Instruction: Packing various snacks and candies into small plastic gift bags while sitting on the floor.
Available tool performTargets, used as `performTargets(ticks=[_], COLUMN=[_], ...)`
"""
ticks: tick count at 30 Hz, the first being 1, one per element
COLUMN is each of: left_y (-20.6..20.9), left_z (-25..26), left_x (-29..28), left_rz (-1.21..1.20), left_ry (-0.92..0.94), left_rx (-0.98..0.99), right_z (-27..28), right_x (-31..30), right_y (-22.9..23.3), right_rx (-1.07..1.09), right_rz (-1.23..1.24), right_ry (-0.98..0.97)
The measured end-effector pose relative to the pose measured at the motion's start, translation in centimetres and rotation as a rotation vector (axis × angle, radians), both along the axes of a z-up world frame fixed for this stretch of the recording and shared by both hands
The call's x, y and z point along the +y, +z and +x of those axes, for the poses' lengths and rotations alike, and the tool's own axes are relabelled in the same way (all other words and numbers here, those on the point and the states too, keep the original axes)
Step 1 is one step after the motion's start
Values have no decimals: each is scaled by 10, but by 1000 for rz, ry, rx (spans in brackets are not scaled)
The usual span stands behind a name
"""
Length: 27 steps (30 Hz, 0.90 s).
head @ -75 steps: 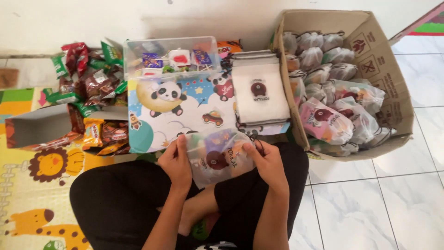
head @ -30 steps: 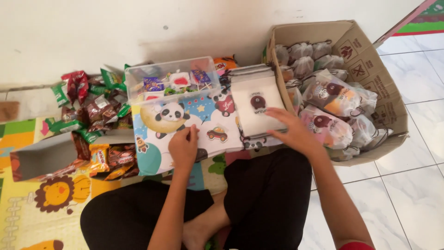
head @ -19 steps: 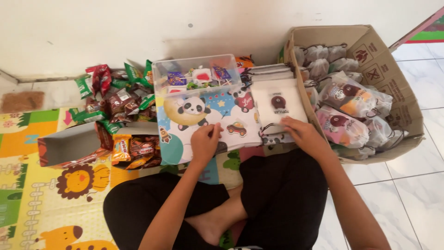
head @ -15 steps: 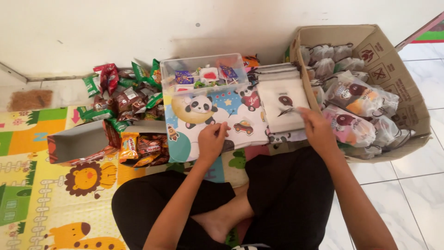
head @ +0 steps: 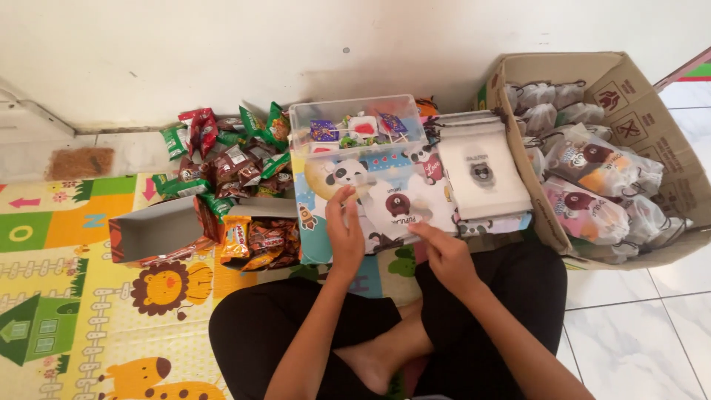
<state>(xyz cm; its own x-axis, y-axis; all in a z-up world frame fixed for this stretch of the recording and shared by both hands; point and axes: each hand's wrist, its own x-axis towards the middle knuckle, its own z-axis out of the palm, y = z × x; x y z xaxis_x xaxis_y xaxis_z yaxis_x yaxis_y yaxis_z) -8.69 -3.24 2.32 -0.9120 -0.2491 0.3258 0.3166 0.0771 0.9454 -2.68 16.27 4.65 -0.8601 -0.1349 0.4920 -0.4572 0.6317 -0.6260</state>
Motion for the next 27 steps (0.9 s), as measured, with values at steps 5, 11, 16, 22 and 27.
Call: performTargets(ticks=[5,11,16,22,27], left_y=[-23,-37,-43,-32,-36], left_z=[-5,-8,-8,-3,-3], left_x=[-8,-3,-1,4,4], left_rz=[-610,-821,-863,-959,-953], left_ry=[-46,-49,-87,-18,2], left_rx=[144,71,65,108,141], right_z=[2,-8,-14,-28,-44], right_x=[-18,-15,-8,-11,-9], right_y=[-1,-4,-4,7,0], right_rx=[-75,-180,-232,-215,-135], right_rz=[48,164,193,61,-1], right_ry=[-35,54,7,-145,-124])
